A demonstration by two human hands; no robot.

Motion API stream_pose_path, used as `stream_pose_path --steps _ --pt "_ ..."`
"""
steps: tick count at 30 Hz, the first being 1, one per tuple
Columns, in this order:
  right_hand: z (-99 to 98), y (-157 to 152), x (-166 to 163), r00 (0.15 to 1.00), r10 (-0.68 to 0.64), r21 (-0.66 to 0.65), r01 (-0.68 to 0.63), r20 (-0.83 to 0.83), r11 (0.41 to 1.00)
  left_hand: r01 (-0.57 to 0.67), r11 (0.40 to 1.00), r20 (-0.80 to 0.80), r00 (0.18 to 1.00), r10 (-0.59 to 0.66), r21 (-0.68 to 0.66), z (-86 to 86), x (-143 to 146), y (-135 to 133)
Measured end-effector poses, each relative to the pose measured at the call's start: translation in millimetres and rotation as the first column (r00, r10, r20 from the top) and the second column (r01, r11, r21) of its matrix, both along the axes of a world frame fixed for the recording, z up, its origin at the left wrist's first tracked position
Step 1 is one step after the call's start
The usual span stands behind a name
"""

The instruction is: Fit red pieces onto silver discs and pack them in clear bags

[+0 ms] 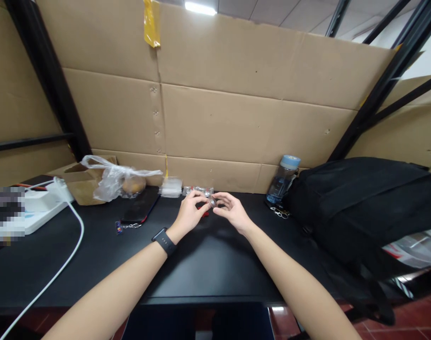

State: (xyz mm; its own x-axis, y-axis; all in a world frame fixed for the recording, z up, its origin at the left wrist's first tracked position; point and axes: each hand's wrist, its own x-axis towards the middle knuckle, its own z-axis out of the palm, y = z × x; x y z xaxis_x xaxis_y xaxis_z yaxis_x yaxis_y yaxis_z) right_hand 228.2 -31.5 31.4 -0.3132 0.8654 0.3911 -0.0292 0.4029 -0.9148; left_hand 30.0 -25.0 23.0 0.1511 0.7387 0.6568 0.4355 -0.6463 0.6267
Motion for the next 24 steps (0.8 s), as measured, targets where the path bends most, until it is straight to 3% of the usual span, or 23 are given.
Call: stream_pose_path --steps 8,13,19,24 --pt "-1.5 0.6 2.8 0.999 0.049 -0.045 -0.049 -0.004 0.998 -0.052 0.996 -0.061 0.997 0.057 0.073 0.0 -0.1 -1.1" --pt "-0.7 -1.1 1.3 0.999 0.038 -0.034 -0.038 0.022 0.999 -0.082 0.996 -0.106 0.991 0.085 0.032 4.8 0.4 -4.8" --pt "-5.8 2.5 -0.9 0.990 -0.059 0.025 0.057 0.124 0.998 -0.137 0.989 -0.224 0.964 0.146 0.054 8.6 1.0 -10.9" --pt "-1.1 6.1 7.1 0.956 -0.084 0.120 0.052 0.281 0.991 -0.161 0.983 -0.290 0.940 0.181 0.092 8.4 1.0 -11.9"
